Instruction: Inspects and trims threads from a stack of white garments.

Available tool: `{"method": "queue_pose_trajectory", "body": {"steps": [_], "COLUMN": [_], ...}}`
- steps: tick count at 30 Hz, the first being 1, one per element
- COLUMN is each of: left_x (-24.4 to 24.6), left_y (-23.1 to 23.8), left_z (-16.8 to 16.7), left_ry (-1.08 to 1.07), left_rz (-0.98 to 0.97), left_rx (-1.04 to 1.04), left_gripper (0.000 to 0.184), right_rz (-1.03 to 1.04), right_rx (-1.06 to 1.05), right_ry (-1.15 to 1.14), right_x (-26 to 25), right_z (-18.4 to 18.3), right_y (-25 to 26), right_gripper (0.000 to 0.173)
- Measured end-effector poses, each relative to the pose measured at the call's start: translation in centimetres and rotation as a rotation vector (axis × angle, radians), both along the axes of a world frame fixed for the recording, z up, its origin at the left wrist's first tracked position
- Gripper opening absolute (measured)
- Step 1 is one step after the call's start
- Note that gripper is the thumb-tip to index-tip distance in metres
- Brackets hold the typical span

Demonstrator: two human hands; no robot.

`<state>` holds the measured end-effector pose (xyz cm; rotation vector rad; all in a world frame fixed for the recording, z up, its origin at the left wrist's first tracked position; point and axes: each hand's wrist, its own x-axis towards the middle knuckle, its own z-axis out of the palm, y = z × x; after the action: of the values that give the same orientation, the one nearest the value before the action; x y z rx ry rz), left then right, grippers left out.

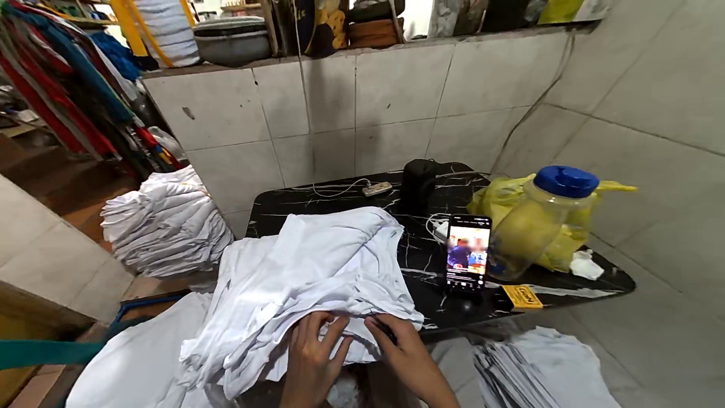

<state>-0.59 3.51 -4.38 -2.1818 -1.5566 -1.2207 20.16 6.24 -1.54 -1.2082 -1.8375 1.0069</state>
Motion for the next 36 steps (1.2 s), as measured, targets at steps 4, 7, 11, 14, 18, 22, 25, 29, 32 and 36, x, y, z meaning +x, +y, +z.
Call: {"method": "queue_pose_trajectory", "body": {"steps": [4, 7, 11, 14, 18, 22, 25, 29, 32, 36], "left_x": [-0.2, -0.9, -1.3, -1.0, -1.1, -1.7, -2.4, -2.5, -2.2, -2.9], "left_y": [0.2, 0.3, 0.4, 0.2, 0.1, -0.6, -1.2, -1.4, -1.6, -2.3], "left_z": [-1.4, -1.8, -2.4, -1.9, -1.1, -0.4, 0.1, 0.0, 0.1, 0.9], "left_ry": [0.054, 0.066, -0.011, -0.065, -0.315, -0.499, -0.539, -0.557, -0.551, -0.523], "left_rz": [-0.07, -0.144, -0.215, -0.271, -0.42, -0.565, -0.58, -0.541, -0.547, -0.567], "left_rx": [0.075, 0.084, 0.15, 0.115, -0.028, -0.23, -0.304, -0.309, -0.311, -0.354], "left_gripper": [0.028, 0.032, 0.021, 0.013, 0.015, 0.023, 0.023, 0.019, 0.017, 0.016], "right_rz": [-0.008, -0.016, -0.03, -0.051, -0.12, -0.044, 0.004, 0.036, 0.094, -0.13], "right_rx": [0.012, 0.016, 0.04, 0.042, 0.221, 0.407, 0.412, 0.427, 0.365, 0.549], "right_ry": [-0.008, -0.014, -0.051, -0.2, -0.369, -0.314, -0.319, -0.431, -0.496, -0.449], "right_x": [0.1, 0.1, -0.2, -0.1, -0.5, -0.1, 0.3, -0.5, -1.8, -2.8], "right_z": [0.0, 0.1, 0.1, 0.9, 1.2, 0.3, 0.7, 1.4, 1.2, -0.1], "right_y": [-0.1, -0.2, -0.3, -1.0, -2.2, -2.7, -3.3, -3.9, -4.1, -3.9], "right_gripper": [0.041, 0.042, 0.042, 0.034, 0.021, 0.036, 0.034, 0.033, 0.036, 0.039]}}
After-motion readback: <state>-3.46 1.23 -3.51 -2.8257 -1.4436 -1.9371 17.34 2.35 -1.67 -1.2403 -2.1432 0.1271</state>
